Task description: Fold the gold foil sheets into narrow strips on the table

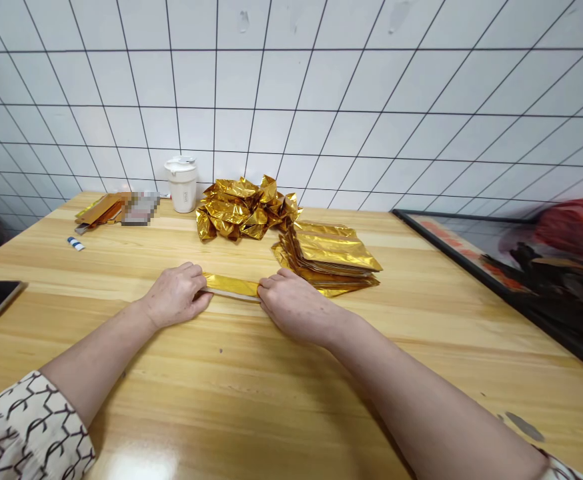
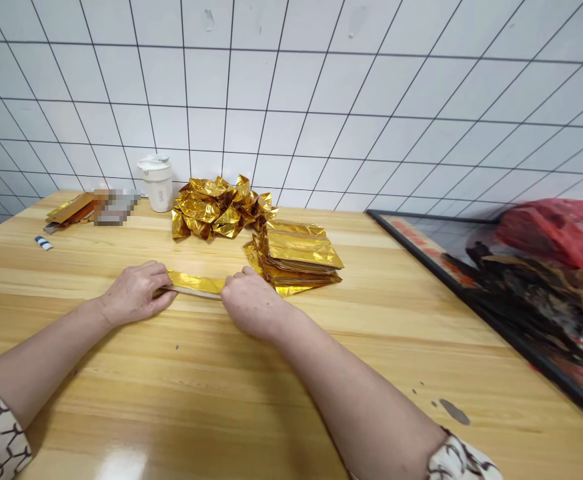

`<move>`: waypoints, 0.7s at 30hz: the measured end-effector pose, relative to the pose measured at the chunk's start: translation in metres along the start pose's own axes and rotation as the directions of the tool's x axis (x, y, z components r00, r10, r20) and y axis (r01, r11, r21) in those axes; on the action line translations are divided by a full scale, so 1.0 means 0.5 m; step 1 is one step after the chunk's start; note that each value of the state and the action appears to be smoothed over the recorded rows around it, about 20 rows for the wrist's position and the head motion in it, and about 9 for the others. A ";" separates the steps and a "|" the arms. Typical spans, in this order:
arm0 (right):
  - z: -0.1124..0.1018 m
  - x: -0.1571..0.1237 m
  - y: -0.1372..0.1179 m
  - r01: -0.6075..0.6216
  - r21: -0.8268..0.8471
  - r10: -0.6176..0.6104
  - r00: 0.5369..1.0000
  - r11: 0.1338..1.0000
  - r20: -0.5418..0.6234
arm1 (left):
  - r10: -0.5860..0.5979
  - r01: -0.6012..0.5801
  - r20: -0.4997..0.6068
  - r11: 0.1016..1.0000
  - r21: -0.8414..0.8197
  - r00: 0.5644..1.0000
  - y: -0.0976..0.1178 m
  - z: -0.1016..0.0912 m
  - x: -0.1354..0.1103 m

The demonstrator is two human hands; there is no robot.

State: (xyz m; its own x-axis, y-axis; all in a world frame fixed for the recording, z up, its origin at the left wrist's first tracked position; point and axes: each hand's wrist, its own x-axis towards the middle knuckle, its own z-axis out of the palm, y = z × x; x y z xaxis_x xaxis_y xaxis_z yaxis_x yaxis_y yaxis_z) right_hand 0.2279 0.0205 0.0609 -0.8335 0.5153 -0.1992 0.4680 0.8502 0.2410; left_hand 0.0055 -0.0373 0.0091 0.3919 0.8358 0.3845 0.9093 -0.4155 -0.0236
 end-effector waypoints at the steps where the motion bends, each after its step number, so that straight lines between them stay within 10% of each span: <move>1: 0.002 0.001 0.000 0.008 -0.010 -0.008 1.000 1.000 -0.004 | -0.001 0.001 -0.002 1.000 0.002 1.000 0.000 0.001 0.000; 21: 0.005 -0.002 -0.003 0.068 0.072 -0.057 0.989 0.995 -0.135 | 0.014 -0.017 -0.066 0.999 -0.039 0.998 -0.008 0.020 -0.005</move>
State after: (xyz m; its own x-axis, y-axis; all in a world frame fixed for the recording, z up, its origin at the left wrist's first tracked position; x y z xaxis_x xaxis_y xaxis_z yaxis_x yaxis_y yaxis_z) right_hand 0.2286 0.0192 0.0586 -0.8911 0.4463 -0.0825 0.4306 0.8887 0.1576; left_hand 0.0024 -0.0342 -0.0008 0.3949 0.8041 0.4444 0.8963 -0.4434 0.0057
